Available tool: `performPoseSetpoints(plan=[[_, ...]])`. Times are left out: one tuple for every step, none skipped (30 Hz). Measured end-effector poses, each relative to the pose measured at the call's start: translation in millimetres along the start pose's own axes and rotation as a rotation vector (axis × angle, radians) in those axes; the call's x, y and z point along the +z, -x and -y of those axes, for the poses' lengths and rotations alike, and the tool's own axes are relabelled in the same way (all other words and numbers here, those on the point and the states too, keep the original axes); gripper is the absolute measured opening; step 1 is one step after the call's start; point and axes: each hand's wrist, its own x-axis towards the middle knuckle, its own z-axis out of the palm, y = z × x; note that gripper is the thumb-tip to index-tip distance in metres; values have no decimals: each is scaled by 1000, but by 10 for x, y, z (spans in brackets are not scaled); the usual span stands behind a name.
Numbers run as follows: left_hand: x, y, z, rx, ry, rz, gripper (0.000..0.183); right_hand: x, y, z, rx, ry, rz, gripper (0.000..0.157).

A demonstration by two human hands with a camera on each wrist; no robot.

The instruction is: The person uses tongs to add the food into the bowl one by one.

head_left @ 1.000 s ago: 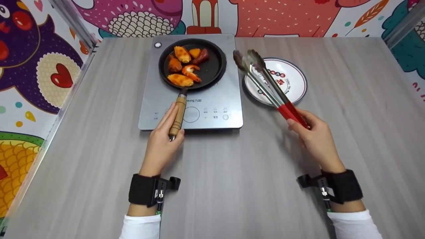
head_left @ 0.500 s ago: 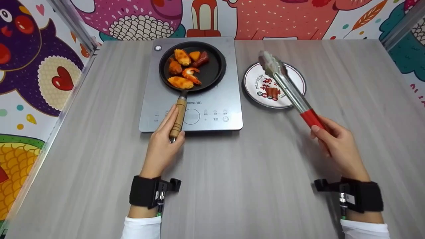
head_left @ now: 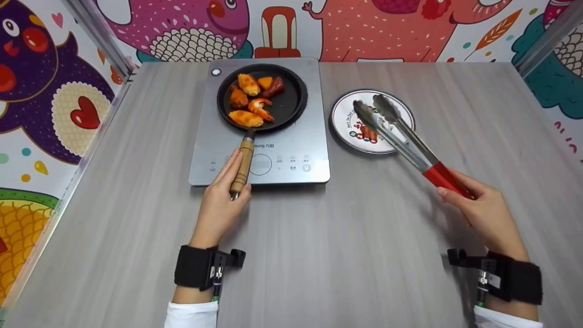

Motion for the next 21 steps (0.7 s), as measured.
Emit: performPoseSetpoints(plan=[[1,4,4,0,4,0,67,-7,2,-5,1,22,1,60],[1,7,7,1,6,0,67,-14,3,-9,5,40,3,61],[1,12,8,0,11,0,67,-19,4,-13,9,57,5,62],[1,16,8,0,17,-1,67,-24,6,-16,11,78,3,63],[1,17,9,0,16,-1,67,-28,5,-20,9,98,-3,64],[1,18,8,0,17,-1,67,-31,5,-22,3,119,-8,65],[2,18,6,-1,17,1,67,-34,4,-26,-5,140,-14,65],[2,16,6,0,14,2,67,-38,3,-28,-13,158,-20,64],[4,14,5,-2,14,1,67,-41,3,-29,-29,175,-28,64],[5,11,5,-2,14,1,67,-43,0,-31,-43,194,-37,63],[6,8,7,-2,11,3,67,-45,-2,-31,-57,207,-41,62],[6,5,7,1,9,3,67,-44,-4,-29,-72,220,-45,61],[5,0,8,3,8,3,67,-42,-8,-27,-85,229,-52,61],[5,-3,12,7,4,4,66,-40,-12,-24,-94,236,-58,60],[3,-7,12,11,2,4,66,-35,-17,-22,-102,242,-67,60],[2,-6,12,13,-1,4,66,-29,-19,-16,-104,249,-76,60],[2,-5,13,15,-5,5,66,-24,-18,-12,-110,254,-80,61],[2,-6,13,17,-5,5,66,-16,-20,-8,-112,261,-91,61],[4,-7,13,16,-4,6,66,-10,-19,-6,-113,265,-100,61],[6,-9,14,17,-4,7,66,-6,-15,-6,-110,269,-106,61],[11,-12,13,17,-4,9,66,-3,-13,-7,-111,272,-110,61]])
